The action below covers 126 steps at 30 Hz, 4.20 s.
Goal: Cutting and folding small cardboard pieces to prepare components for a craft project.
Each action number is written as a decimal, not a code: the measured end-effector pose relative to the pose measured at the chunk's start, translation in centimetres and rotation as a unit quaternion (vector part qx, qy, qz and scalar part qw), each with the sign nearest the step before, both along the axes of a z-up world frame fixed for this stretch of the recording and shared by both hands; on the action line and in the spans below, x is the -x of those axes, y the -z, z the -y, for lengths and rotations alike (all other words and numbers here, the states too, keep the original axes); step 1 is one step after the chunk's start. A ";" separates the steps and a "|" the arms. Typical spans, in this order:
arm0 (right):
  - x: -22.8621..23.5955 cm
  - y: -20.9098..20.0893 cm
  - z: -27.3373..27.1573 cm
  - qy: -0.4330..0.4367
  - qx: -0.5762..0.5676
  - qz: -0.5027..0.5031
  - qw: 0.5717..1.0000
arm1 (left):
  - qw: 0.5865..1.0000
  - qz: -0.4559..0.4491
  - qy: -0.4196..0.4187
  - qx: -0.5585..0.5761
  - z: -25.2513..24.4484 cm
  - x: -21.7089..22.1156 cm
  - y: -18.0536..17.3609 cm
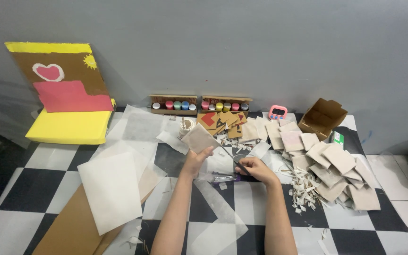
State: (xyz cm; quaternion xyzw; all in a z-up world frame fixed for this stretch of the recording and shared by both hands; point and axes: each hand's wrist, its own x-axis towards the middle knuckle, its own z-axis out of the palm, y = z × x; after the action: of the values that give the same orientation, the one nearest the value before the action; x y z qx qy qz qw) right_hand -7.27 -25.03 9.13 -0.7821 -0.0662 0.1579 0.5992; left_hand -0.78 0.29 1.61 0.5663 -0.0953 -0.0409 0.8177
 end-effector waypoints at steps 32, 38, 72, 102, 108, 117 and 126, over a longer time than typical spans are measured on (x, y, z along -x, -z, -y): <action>-1.1 2.2 -1.2 0.226 0.167 0.144 0.949 | 0.999 -0.049 -0.012 -0.007 0.0 2.6 -6.2; 0.3 -0.6 -2.6 0.216 0.176 0.166 0.946 | 0.997 -0.069 -0.027 -0.010 0.3 2.6 -6.6; -0.9 0.4 1.6 0.517 -0.198 0.212 0.806 | 0.972 0.025 0.039 -0.232 1.7 2.7 -6.0; 0.2 0.6 9.0 0.685 -0.148 0.220 0.679 | 0.944 0.009 0.056 -0.324 1.6 3.6 -7.9; 1.0 -0.8 8.6 0.649 -0.179 0.234 0.701 | 0.952 0.043 0.092 -0.289 1.8 2.8 -5.4; 0.8 -2.3 3.6 0.504 -0.071 0.321 0.798 | 0.845 0.215 0.216 -0.440 1.7 4.8 -10.8; 0.1 -1.4 -5.5 0.082 0.286 0.277 0.914 | 0.882 0.172 0.121 -0.422 0.7 3.9 -9.4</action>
State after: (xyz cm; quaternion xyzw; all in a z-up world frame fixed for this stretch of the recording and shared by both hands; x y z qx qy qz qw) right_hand -7.34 -19.56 10.58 -0.9350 -0.1172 -0.1029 0.3184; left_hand -4.71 -0.42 11.00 0.8400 -0.2756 -0.0777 0.4610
